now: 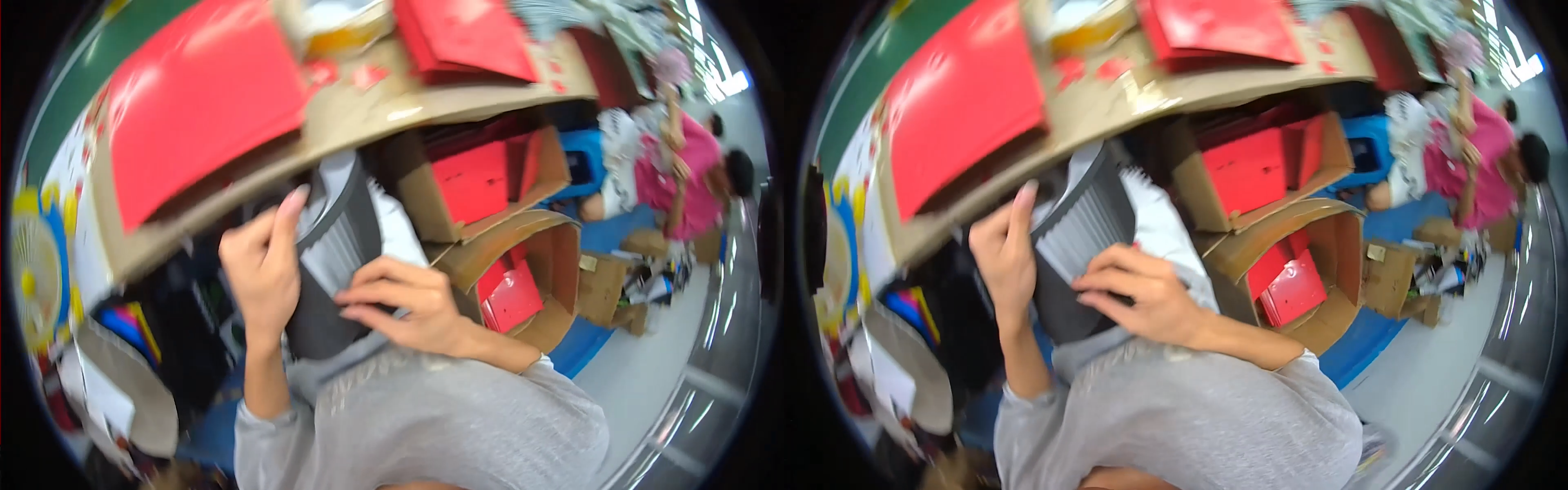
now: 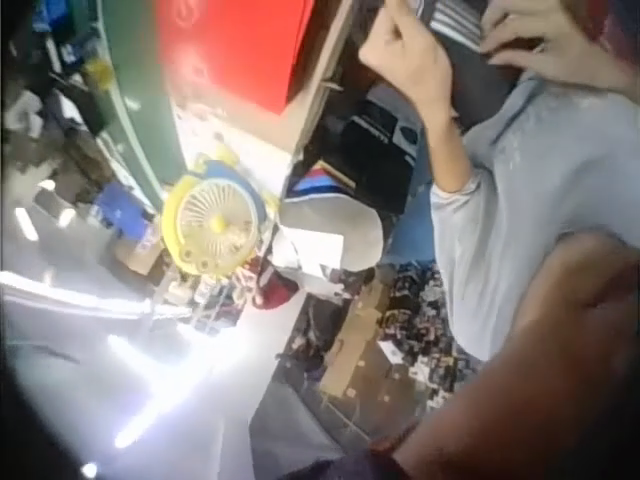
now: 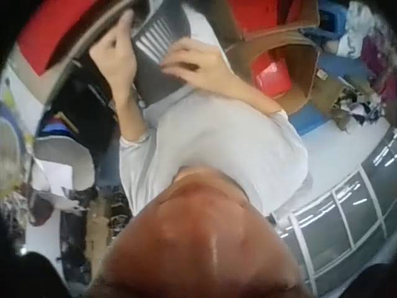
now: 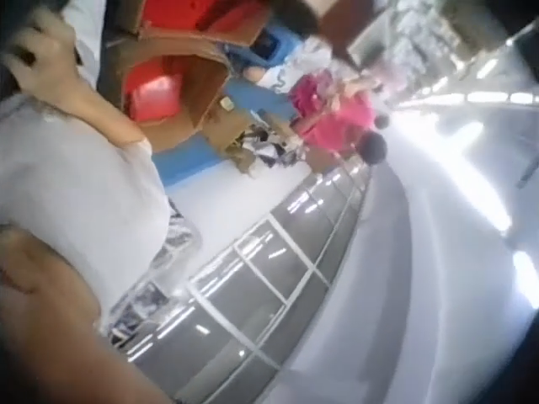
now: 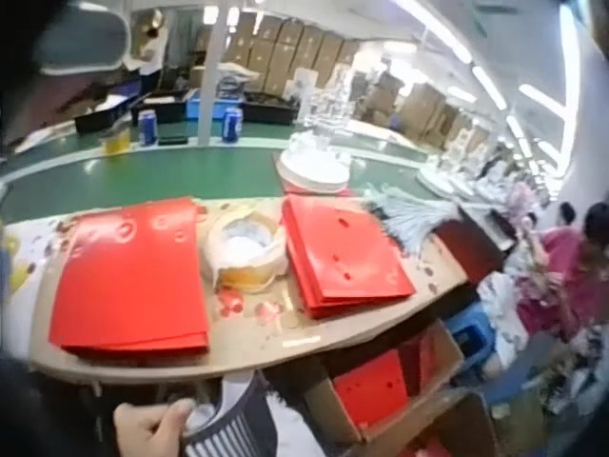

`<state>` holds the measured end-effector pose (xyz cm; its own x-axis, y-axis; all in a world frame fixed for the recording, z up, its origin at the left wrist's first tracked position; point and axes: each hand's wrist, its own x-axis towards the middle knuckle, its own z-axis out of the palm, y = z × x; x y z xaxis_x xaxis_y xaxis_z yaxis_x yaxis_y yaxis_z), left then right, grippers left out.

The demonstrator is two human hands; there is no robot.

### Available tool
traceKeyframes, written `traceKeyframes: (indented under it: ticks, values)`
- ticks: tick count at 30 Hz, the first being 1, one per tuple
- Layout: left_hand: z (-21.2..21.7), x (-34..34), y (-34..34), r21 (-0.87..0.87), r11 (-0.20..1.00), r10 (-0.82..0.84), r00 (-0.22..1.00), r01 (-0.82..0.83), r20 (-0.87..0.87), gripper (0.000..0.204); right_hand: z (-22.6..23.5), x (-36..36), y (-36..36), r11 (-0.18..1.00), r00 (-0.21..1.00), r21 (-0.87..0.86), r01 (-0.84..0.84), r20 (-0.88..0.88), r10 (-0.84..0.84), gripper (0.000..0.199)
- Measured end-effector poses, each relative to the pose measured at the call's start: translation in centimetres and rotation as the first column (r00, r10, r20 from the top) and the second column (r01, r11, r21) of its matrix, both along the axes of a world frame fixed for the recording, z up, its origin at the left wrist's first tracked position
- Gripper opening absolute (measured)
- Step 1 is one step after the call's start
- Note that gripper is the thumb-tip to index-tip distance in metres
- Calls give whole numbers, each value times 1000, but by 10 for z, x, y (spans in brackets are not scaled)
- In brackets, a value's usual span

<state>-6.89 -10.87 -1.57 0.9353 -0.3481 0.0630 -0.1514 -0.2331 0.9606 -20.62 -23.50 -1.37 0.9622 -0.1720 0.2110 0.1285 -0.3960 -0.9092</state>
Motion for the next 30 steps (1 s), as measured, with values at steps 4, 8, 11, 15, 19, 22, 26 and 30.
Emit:
traceKeyframes:
  ticks: [4, 8, 11, 15, 19, 22, 26, 30]
  values:
    - [-1, -6, 7, -27, 999, 40, 998, -42, -44, 45, 1, 6, -5, 931, 983, 333, -150, -52, 177, 16]
    - [-2, -3, 21, -104, 995, 0, 997, -8, -75, 50, 4, 10, 0, 926, 972, 302, -227, 5, 236, 14]
    - [-7, 5, 34, -151, 988, -16, 995, 1, -97, 51, 13, 13, 14, 955, 986, 246, -165, 52, 157, 18]
    - [-2, 10, 43, -116, 993, -4, 995, -8, -101, 51, 2, 15, 22, 981, 967, 84, -172, 205, 152, 20]
    - [-3, 16, 52, -94, 995, 5, 996, -13, -85, 50, 10, 26, 27, 970, 970, 105, -219, 126, 205, 14]
    - [-8, 25, 66, -84, 996, -30, 996, 23, -80, 48, 28, 43, 27, 942, 939, 78, -327, 137, 314, 11]
    - [4, 27, 97, -116, 990, -95, 983, 76, -160, 25, 55, 111, 22, 890, 818, 22, -455, 405, 408, 13]
    - [37, 26, 98, 152, 955, -285, 934, 256, 217, 44, 74, 194, -2, 904, 838, -73, -422, 350, 419, 14]
